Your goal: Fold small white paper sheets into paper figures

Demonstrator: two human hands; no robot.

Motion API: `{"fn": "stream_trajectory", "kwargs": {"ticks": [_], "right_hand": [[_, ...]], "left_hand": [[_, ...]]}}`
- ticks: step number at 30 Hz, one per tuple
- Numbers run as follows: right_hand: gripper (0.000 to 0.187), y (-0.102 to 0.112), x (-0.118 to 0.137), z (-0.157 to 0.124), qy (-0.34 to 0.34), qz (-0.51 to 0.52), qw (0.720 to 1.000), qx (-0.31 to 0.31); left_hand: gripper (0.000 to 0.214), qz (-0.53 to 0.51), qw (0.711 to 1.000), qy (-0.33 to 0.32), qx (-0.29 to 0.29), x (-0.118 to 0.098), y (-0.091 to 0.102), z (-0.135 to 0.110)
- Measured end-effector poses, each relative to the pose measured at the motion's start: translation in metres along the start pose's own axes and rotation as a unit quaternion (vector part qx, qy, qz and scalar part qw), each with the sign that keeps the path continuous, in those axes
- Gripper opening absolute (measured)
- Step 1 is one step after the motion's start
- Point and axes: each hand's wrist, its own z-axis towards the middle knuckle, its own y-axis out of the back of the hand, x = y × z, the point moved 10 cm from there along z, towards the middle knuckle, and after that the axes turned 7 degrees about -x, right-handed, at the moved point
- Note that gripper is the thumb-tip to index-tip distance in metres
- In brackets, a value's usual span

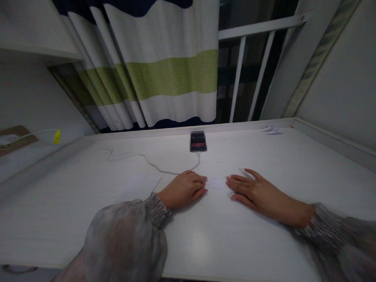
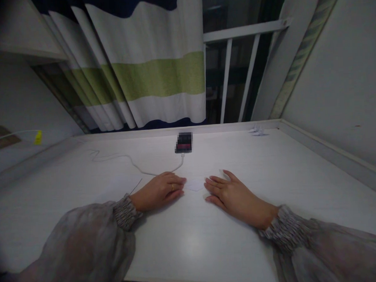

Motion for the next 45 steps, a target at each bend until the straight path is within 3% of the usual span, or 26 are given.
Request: {"fn": "stream_trajectory", "kwargs": {"ticks": [3, 6, 19, 29, 45], "right_hand": [[0.027, 0.005, 0.001, 0.008, 0.002, 0.014, 0.999, -0.035], [0.022, 0.013, 0.001, 0.014, 0.002, 0.036, 0.997, -0.07], [0.019, 0.005, 0.003, 0.032, -0.02, 0.129, 0.989, -0.063], [0.021, 0.006, 0.011, 0.023, -0.002, 0.159, 0.986, -0.042], [0.021, 0.003, 0.011, 0.022, 0.015, 0.124, 0.991, -0.051]], "left_hand": [[0.023, -0.028, 0.999, 0.006, -0.042, -0.003, 0.003, 0.009], [0.021, -0.073, 0.996, 0.0, -0.041, -0.011, -0.004, 0.015], [0.017, -0.142, 0.987, 0.056, -0.051, -0.001, -0.015, 0.023], [0.019, -0.179, 0.982, 0.056, -0.021, -0.005, -0.014, 0.019], [0.019, -0.155, 0.986, 0.053, -0.014, -0.011, -0.013, 0.02]]}}
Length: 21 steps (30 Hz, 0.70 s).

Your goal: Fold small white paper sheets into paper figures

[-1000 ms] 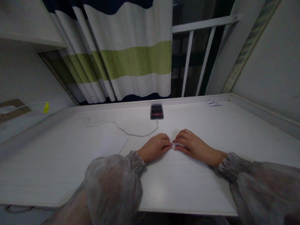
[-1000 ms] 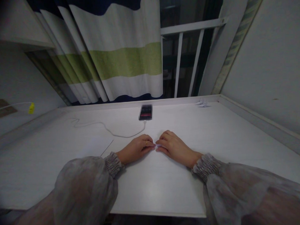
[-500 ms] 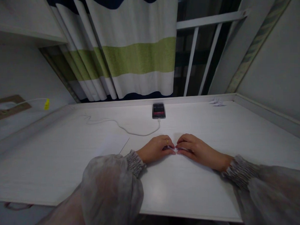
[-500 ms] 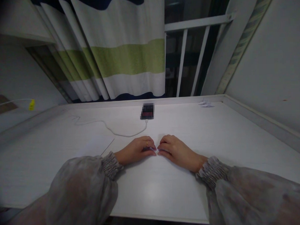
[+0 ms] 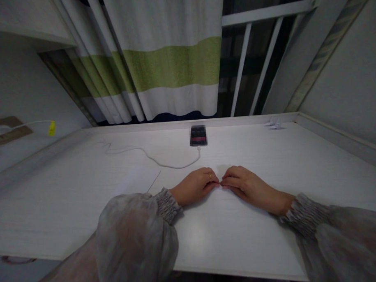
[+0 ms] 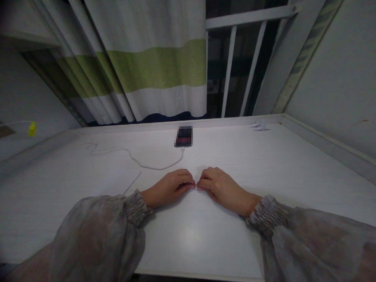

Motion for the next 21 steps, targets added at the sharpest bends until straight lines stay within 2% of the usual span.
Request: {"fn": "stream_trajectory", "kwargs": {"ticks": [14, 18, 21], "right_hand": [[0.018, -0.0097, 0.009, -0.0002, 0.025, -0.103, 0.993, 0.048], [0.019, -0.0091, 0.0086, 0.0009, 0.018, -0.094, 0.994, 0.045], [0.018, -0.0062, 0.0082, 0.0008, 0.005, -0.049, 0.998, 0.039]], "left_hand": [[0.012, -0.043, 0.999, 0.029, 0.006, 0.0011, 0.0026, -0.0002], [0.011, -0.038, 0.998, 0.051, 0.001, 0.0049, 0.0033, -0.0005], [0.008, -0.033, 0.998, 0.057, -0.002, 0.0069, 0.0024, -0.0003]]}}
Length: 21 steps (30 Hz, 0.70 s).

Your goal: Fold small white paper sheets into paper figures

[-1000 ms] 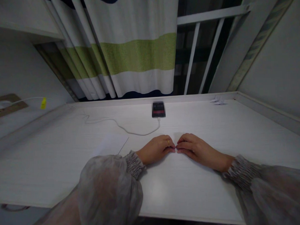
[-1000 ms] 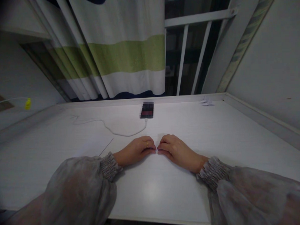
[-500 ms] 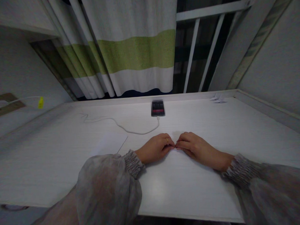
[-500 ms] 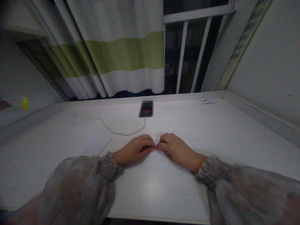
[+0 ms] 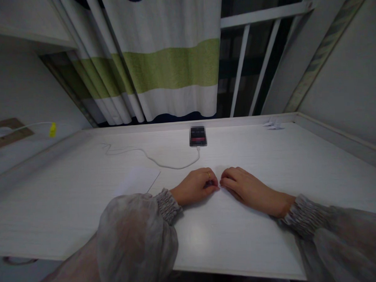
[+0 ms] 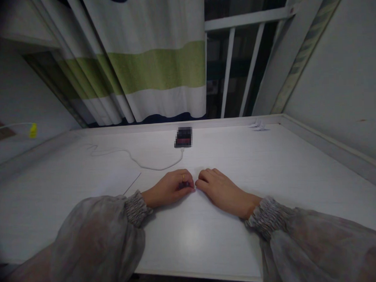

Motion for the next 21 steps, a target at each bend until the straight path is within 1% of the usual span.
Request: {"fn": "stream_trajectory", "kwargs": {"ticks": [4, 6, 12, 17, 21], "right_hand": [[0.014, 0.007, -0.004, -0.001, -0.029, 0.069, 0.997, -0.03], [0.014, 0.008, -0.007, -0.001, -0.042, 0.093, 0.994, -0.035], [0.012, -0.001, -0.016, 0.002, -0.069, 0.15, 0.986, -0.012], [0.012, -0.008, -0.02, 0.004, -0.075, 0.175, 0.982, 0.015], [0.012, -0.007, -0.023, 0.003, -0.096, 0.173, 0.98, 0.006]], "left_hand": [[0.007, 0.007, 1.0, 0.002, 0.006, 0.002, -0.002, 0.001], [0.008, 0.013, 1.0, 0.002, 0.01, 0.002, -0.003, 0.001], [0.011, 0.027, 1.0, 0.002, 0.016, 0.0, -0.003, 0.001], [0.012, 0.049, 0.999, 0.01, 0.02, -0.001, -0.004, 0.0], [0.011, 0.038, 0.999, 0.032, 0.012, 0.002, -0.003, 0.001]]}}
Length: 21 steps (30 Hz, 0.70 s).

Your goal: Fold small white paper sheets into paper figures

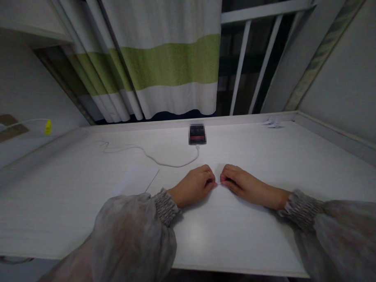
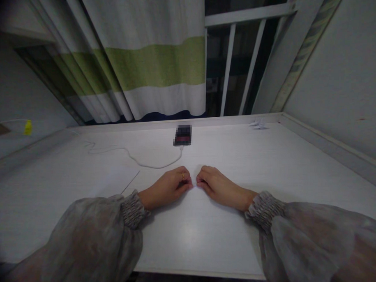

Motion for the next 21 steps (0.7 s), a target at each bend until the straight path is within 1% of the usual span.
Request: {"fn": "stream_trajectory", "kwargs": {"ticks": [3, 7, 13, 17, 21], "right_hand": [[0.012, 0.0, -0.001, 0.0, -0.016, 0.006, 1.0, -0.005], [0.012, 0.0, -0.009, 0.0, -0.06, 0.019, 0.998, -0.008], [0.013, -0.003, -0.014, 0.002, -0.068, 0.056, 0.996, 0.001], [0.014, -0.007, -0.021, 0.004, -0.097, 0.076, 0.992, 0.01], [0.016, -0.01, -0.026, 0.005, -0.129, 0.085, 0.988, 0.01]], "left_hand": [[0.01, -0.019, 1.0, 0.024, -0.006, 0.005, -0.001, 0.001], [0.01, -0.039, 0.998, 0.047, -0.019, 0.01, -0.002, 0.001], [0.01, -0.063, 0.995, 0.065, -0.027, 0.014, -0.004, 0.0], [0.007, -0.092, 0.99, 0.103, -0.03, 0.02, -0.006, 0.001], [0.006, -0.096, 0.986, 0.134, -0.037, 0.023, -0.005, 0.001]]}}
